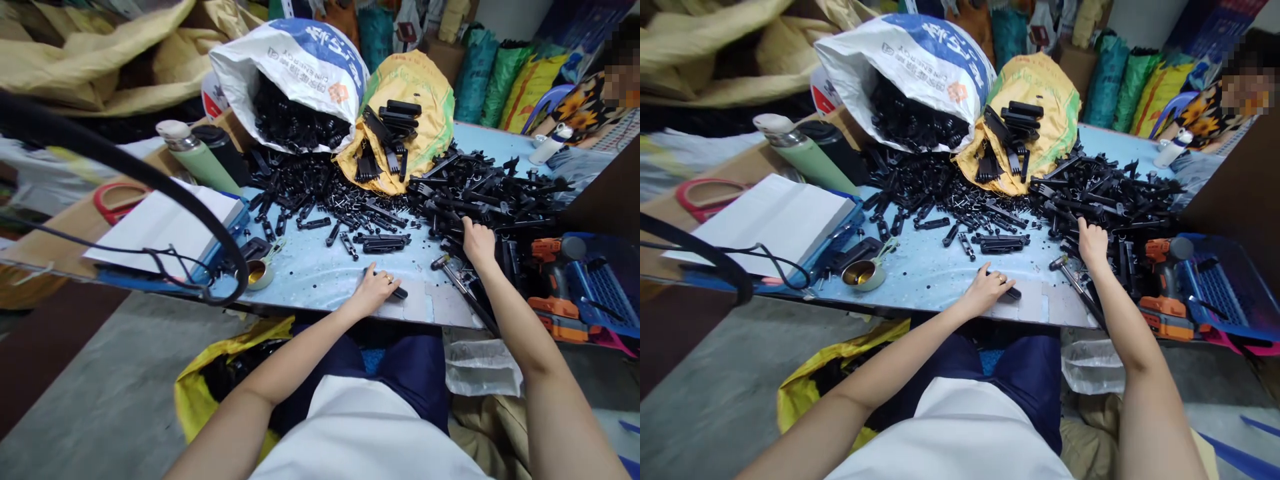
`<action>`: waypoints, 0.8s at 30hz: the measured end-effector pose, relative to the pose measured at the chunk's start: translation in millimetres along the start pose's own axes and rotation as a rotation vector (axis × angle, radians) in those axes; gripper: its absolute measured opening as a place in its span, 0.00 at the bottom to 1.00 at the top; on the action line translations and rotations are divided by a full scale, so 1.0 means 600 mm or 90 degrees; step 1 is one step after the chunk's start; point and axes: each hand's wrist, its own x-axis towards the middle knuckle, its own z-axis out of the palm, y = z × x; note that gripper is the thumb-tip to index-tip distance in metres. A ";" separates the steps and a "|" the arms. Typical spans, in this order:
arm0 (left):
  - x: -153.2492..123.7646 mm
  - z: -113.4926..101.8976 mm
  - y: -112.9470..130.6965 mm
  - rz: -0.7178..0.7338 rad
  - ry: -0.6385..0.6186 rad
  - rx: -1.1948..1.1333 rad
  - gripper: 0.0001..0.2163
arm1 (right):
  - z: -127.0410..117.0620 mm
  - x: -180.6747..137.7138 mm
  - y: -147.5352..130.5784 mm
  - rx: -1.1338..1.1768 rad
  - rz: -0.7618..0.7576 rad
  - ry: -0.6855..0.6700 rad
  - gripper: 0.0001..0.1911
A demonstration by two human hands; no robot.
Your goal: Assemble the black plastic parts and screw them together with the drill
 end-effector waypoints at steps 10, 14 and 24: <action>-0.005 0.002 0.004 -0.092 -0.072 -0.014 0.12 | 0.056 -0.177 -0.063 0.003 -0.258 -0.298 0.15; -0.002 0.002 -0.002 -0.083 -0.077 -0.061 0.11 | 0.054 -0.167 -0.041 -0.051 -0.531 -0.193 0.08; 0.010 -0.010 0.006 -0.052 -0.109 -0.103 0.17 | 0.065 -0.183 -0.055 -0.071 -0.505 -0.280 0.20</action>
